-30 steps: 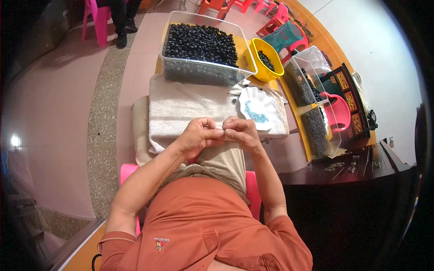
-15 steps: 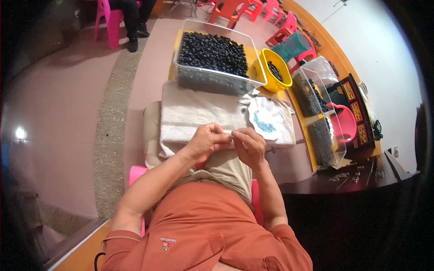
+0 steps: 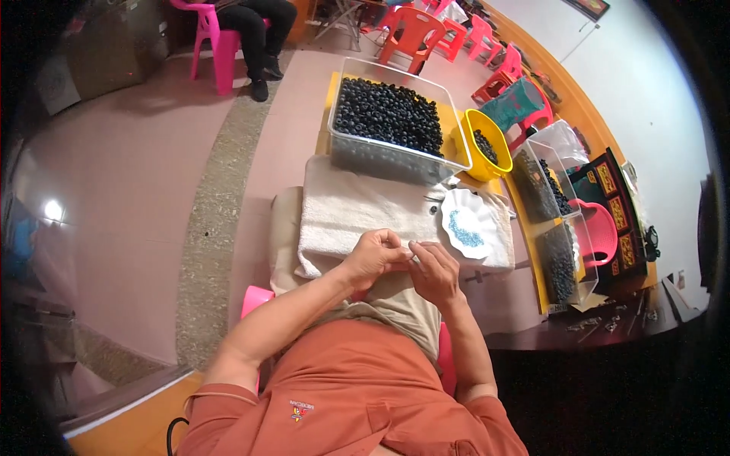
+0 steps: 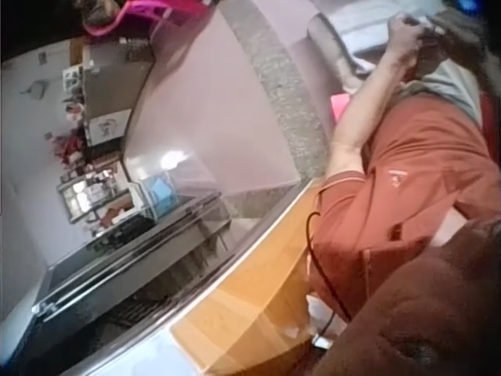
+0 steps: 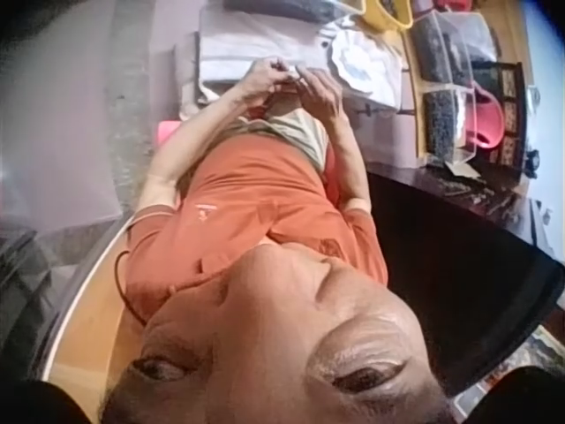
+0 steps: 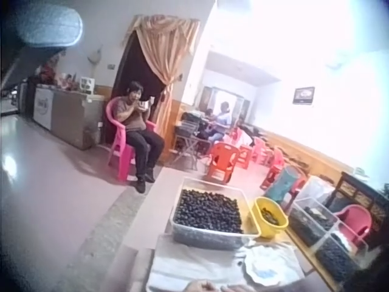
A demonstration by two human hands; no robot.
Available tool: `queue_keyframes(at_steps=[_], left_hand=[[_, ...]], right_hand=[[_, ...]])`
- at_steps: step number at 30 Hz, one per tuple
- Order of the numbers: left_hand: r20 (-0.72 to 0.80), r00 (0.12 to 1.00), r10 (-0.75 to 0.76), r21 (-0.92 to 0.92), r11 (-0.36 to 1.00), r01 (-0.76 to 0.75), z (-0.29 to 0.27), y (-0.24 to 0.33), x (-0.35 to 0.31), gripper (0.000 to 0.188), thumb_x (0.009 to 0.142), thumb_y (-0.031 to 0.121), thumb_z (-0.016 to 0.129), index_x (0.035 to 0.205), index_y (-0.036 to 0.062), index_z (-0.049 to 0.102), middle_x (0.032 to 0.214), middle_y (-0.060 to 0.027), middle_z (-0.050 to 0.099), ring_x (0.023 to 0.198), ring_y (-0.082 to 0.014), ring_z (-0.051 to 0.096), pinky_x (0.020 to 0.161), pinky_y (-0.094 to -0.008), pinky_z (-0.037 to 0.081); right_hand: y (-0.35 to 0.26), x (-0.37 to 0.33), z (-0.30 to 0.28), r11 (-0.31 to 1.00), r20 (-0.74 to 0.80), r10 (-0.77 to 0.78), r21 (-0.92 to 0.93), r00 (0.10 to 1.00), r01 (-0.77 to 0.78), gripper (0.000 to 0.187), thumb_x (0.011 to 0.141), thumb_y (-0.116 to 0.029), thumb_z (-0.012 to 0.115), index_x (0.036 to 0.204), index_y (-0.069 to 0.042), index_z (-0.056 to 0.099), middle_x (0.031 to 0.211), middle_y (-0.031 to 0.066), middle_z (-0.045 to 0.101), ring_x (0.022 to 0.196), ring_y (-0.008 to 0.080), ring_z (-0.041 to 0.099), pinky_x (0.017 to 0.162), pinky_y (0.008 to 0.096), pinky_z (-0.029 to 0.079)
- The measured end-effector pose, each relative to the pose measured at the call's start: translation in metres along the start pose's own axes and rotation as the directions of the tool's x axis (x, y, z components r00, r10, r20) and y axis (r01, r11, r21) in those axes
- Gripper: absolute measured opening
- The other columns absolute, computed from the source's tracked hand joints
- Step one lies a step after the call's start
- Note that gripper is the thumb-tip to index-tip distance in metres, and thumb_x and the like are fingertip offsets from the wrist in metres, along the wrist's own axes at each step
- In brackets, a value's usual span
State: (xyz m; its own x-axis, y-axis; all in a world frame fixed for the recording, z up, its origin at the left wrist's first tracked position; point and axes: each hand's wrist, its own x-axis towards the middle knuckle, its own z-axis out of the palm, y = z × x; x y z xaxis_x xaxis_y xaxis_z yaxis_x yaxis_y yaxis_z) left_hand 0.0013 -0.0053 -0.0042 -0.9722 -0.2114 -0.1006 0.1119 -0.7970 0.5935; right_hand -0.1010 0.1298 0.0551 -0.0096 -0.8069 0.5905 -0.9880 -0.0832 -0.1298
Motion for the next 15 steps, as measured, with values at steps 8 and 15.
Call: queue_keyframes(at_steps=[8,15], left_hand=[[-0.005,1.0,0.016,0.031,0.999,-0.016,0.007,0.007,-0.004,0.014,0.086,0.0,0.065,0.088,0.0056,0.053,0.087,-0.0074,0.064,0.08,-0.0162,0.066,0.073,-0.0296,0.056],[-0.015,0.999,0.032,0.005,0.999,-0.031,0.008,-0.001,-0.004,0.016,0.085,-0.002,0.066,0.088,0.0058,0.051,0.086,-0.0077,0.064,0.08,-0.0176,0.067,0.073,-0.0309,0.057]], right_hand=[[0.0,0.006,-0.005,0.999,0.022,0.009,0.03,1.0,-0.009,0.036,0.073,-0.001,0.072,0.107,-0.001,0.06,0.089,0.0162,0.065,0.078,0.0319,0.065,0.065,0.0366,0.054],[-0.001,-0.006,0.005,0.996,0.033,0.042,-0.076,0.999,-0.039,0.033,0.076,-0.002,0.071,0.106,-0.002,0.059,0.089,0.0151,0.065,0.076,0.0318,0.065,0.064,0.0373,0.053]])
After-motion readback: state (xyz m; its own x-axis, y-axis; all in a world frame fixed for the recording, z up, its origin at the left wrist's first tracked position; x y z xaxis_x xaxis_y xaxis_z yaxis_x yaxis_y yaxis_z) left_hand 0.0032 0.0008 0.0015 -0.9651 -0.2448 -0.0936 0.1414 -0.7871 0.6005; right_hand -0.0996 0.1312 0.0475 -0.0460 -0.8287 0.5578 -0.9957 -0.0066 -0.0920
